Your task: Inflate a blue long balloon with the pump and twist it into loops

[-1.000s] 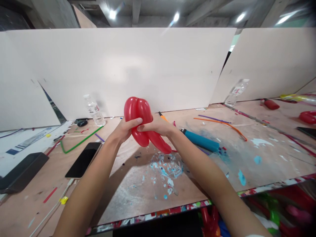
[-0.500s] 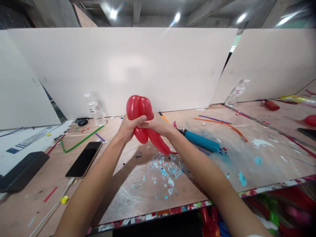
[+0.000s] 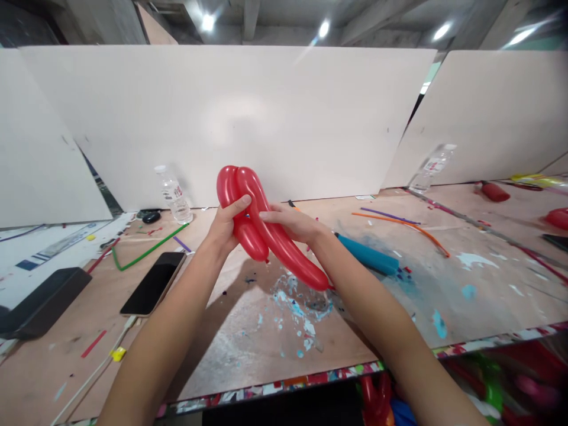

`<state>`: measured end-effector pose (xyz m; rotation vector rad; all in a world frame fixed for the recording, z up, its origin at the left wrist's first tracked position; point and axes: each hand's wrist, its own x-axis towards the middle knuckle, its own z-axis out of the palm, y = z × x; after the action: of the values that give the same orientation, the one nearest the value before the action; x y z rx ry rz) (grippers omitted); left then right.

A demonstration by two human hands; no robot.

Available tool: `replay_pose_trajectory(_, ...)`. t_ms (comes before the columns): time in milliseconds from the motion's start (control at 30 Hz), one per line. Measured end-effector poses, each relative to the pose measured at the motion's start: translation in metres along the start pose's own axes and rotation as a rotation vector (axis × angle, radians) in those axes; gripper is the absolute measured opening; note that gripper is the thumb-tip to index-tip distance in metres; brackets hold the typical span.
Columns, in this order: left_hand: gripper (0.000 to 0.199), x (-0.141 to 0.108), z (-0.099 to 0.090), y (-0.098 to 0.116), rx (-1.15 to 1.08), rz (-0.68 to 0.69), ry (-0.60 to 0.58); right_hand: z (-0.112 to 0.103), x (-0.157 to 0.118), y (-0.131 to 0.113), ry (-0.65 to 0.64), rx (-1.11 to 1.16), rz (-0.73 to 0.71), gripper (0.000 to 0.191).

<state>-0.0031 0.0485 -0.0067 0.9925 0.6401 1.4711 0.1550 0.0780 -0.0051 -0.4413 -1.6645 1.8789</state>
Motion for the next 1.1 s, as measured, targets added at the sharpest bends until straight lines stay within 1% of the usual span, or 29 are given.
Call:
replay_pose_trajectory(133, 0.038, 0.001, -0.001, 0.001, -0.016, -0.025, -0.012, 0.001, 0.001, 0.002, -0.013, 0.027, 0.004, 0.037)
replay_pose_trajectory(267, 0.035, 0.002, -0.005, 0.0, 0.005, 0.045, 0.009, 0.005, -0.002, -0.001, 0.064, -0.062, -0.023, 0.037)
replay_pose_trajectory(333, 0.033, 0.002, -0.005, 0.001, -0.004, 0.07, 0.012, 0.004, -0.004, -0.002, 0.072, -0.093, 0.012, 0.036)
replay_pose_trajectory(467, 0.034, 0.0, -0.003, 0.002, -0.026, 0.013, -0.028, -0.001, -0.007, 0.0, 0.056, -0.071, 0.175, 0.045)
replay_pose_trajectory(533, 0.035, 0.0, -0.002, 0.001, -0.019, 0.015, -0.019, -0.002, -0.007, 0.001, 0.071, -0.094, 0.177, 0.045)
replay_pose_trajectory(567, 0.035, 0.0, -0.001, 0.001, -0.016, 0.031, 0.0, -0.002, -0.006, 0.001, 0.082, -0.127, 0.145, 0.043)
replay_pose_trajectory(633, 0.037, 0.002, -0.002, -0.001, -0.008, 0.074, 0.044, 0.001, -0.004, 0.001, 0.106, -0.253, 0.029, 0.039)
replay_pose_trajectory(700, 0.04, 0.005, -0.002, -0.005, 0.009, 0.124, 0.085, 0.005, -0.001, 0.001, 0.146, -0.449, -0.1, 0.034)
replay_pose_trajectory(767, 0.04, 0.009, -0.003, -0.009, 0.027, 0.179, 0.129, 0.009, 0.002, 0.003, 0.244, -0.692, -0.173, 0.031)
replay_pose_trajectory(800, 0.04, 0.01, -0.003, -0.012, 0.03, 0.206, 0.156, 0.011, 0.004, 0.005, 0.32, -0.825, -0.178, 0.031)
replay_pose_trajectory(867, 0.038, 0.013, -0.004, -0.016, 0.022, 0.249, 0.215, 0.015, 0.007, 0.009, 0.491, -1.087, -0.143, 0.031)
replay_pose_trajectory(933, 0.036, 0.015, -0.003, -0.021, 0.011, 0.274, 0.269, 0.019, 0.008, 0.012, 0.622, -1.309, -0.103, 0.03)
replay_pose_trajectory(1000, 0.036, 0.016, -0.002, -0.024, 0.008, 0.291, 0.307, 0.023, 0.008, 0.013, 0.693, -1.472, -0.098, 0.028)
replay_pose_trajectory(1100, 0.034, 0.016, 0.001, -0.027, 0.012, 0.314, 0.34, 0.027, 0.007, 0.015, 0.743, -1.637, -0.109, 0.032)
